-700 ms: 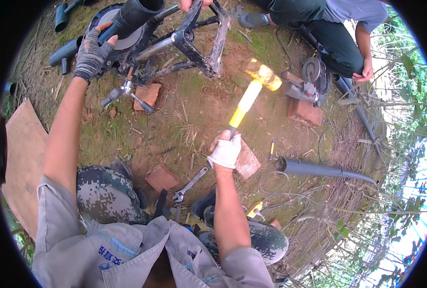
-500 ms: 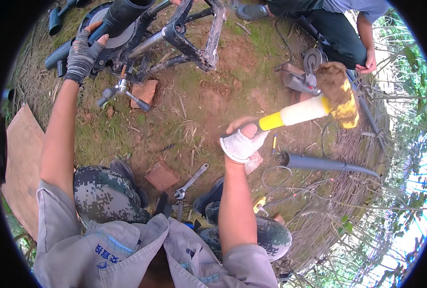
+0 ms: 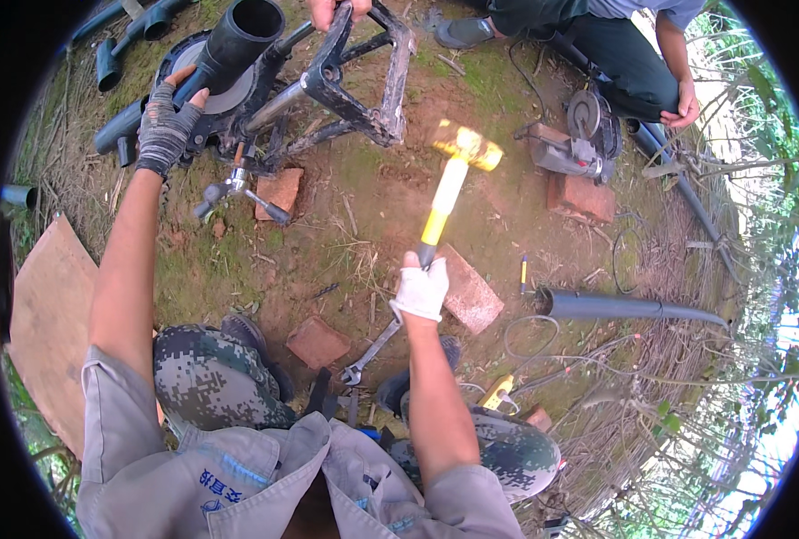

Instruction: The person assembles a pipe fitting using a pipe fusion machine, tightening bolts and aligning the components. Another person assists by handing over parts and operating the fusion tool.

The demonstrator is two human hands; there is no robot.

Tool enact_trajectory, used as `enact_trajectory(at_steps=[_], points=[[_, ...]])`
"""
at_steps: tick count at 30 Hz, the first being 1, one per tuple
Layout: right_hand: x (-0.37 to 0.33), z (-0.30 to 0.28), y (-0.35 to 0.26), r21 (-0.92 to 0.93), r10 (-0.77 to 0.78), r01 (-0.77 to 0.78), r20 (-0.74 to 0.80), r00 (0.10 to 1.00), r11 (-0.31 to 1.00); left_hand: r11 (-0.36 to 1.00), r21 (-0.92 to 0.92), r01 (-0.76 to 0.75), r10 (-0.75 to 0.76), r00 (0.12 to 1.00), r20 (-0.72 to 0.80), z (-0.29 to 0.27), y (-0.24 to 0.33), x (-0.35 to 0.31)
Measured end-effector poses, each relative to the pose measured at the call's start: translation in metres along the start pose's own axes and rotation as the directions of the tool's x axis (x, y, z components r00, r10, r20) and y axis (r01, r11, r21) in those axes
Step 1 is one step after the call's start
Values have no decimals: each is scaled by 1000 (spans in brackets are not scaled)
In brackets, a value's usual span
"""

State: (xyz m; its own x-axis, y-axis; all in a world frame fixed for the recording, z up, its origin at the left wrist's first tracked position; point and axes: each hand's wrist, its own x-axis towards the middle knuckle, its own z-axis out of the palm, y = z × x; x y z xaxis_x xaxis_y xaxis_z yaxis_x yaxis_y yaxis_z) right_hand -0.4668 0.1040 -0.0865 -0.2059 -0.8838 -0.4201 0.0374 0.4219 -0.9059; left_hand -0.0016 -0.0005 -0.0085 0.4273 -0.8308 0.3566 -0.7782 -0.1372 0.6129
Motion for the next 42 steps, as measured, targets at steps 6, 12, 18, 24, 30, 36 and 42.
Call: enact_trajectory(at_steps=[6, 12, 18, 24, 30, 36, 42], points=[[36, 15, -104, 259, -563, 564, -85, 822, 784, 1000, -8, 21, -21, 999, 30, -6, 3, -2], [41, -22, 130, -433, -351, 270, -116, 929, 860, 1000, -6, 1, -1, 1000, 28, -1, 26, 2], [52, -13, 56, -366, 254, -253, -46, 966, 896, 995, 99, -22, 24, 1000, -13, 0, 8, 1], [42, 9, -82, 164, -226, 219, 19, 974, 962, 998, -3, 69, -68, 997, 46, -6, 13, -2], [45, 16, -54, 284, -624, 610, -50, 780, 740, 999, 21, 29, -30, 999, 33, -8, 10, -6], [35, -24, 155, -220, 152, -169, -90, 984, 961, 999, 39, 31, -32, 999, 28, 1, 23, 1], [46, -18, 74, -197, -33, 15, -88, 996, 980, 1000, -8, 10, -10, 1000, 17, 1, 14, 5]])
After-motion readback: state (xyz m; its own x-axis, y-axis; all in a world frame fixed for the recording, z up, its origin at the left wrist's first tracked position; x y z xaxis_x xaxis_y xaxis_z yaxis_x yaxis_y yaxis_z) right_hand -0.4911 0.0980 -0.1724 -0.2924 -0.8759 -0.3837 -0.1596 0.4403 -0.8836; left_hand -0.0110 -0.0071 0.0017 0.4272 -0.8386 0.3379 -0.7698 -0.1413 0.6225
